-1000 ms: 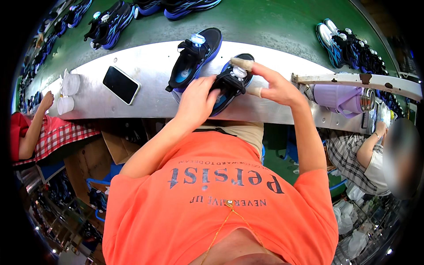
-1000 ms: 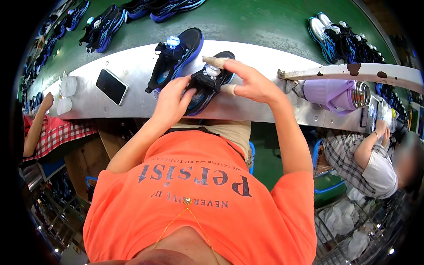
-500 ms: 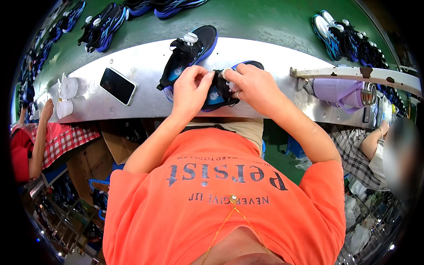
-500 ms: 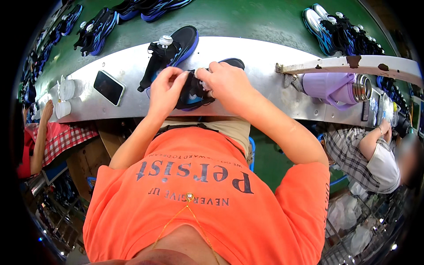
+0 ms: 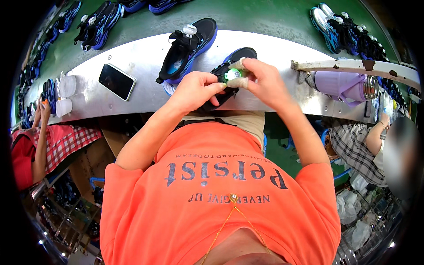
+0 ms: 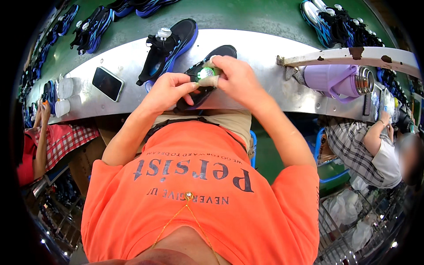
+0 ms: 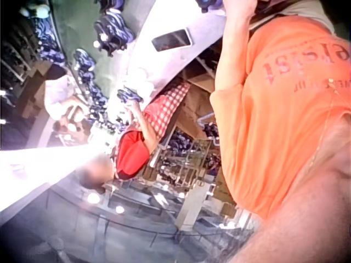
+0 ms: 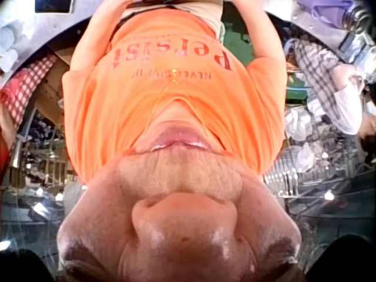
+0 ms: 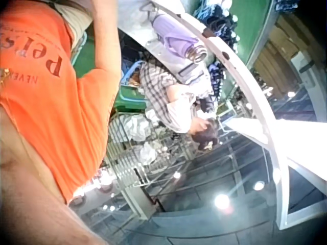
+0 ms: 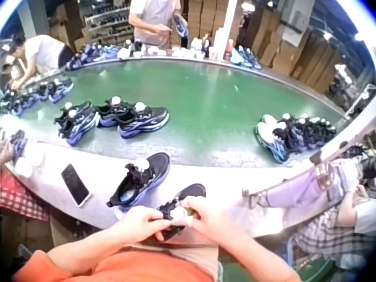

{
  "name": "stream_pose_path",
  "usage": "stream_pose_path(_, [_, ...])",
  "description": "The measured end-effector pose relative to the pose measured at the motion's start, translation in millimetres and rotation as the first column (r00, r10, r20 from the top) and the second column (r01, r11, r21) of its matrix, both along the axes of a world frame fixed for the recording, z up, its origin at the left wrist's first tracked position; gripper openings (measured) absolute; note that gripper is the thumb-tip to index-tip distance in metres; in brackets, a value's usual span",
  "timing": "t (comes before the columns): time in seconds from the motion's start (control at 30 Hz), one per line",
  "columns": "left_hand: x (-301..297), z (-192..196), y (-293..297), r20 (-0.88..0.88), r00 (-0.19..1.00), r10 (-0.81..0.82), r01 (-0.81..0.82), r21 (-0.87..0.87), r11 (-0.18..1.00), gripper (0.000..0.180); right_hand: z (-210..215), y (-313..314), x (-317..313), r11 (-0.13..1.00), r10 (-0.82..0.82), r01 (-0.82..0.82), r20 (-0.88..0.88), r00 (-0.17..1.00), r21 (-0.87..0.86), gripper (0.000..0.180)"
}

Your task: The person applies adhesive labels to the tongue area of several shoes by hand, picking up one label at a time from the table and pressing it onto the shoe.

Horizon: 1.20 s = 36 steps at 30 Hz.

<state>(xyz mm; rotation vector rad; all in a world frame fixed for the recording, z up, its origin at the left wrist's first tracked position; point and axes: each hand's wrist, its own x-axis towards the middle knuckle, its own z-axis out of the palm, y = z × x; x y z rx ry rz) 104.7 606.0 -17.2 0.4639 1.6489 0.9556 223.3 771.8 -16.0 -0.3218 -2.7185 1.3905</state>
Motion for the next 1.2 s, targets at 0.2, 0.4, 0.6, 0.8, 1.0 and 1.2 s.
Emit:
stream_pose_path(0.2, [6.6,-0.2,1.7,0.145,0.983,0.110,-0.113,0.013,0.994,0.019,-5.4,-7.1,4.7,0.989,-0.130,0.122,0.096,0.987,0.087,0.032])
stream_pose_path(0.4, [8.6,6.4,-1.3,0.314,0.938,0.149,-0.142,-0.046,0.989,0.022,-9.5,2.6,3.2,0.996,-0.005,0.012,0.087,0.996,-0.083,0.031])
stream_pose_path(0.6, [15.7,3.0,-2.4,0.310,0.940,0.145,-0.151,-0.005,0.988,0.024,-4.5,11.6,1.4,0.974,0.130,-0.139,-0.061,0.990,-0.180,0.036])
stream_pose_path(0.8, [24.2,8.7,1.9,0.213,0.960,0.182,-0.166,-0.095,0.982,0.022,2.5,3.6,3.6,0.994,0.023,-0.017,0.058,0.998,-0.110,0.034])
stream_pose_path(1.0, [26.0,3.6,1.5,0.227,0.954,0.194,-0.179,-0.083,0.980,0.023,-11.3,-1.9,7.0,0.996,-0.075,0.077,0.038,0.996,-0.046,0.033])
stream_pose_path(1.2, [26.2,3.0,-1.8,0.345,0.906,0.246,-0.239,-0.065,0.969,0.023,-14.9,-6.2,6.6,0.987,-0.071,0.069,-0.007,0.997,-0.144,0.033])
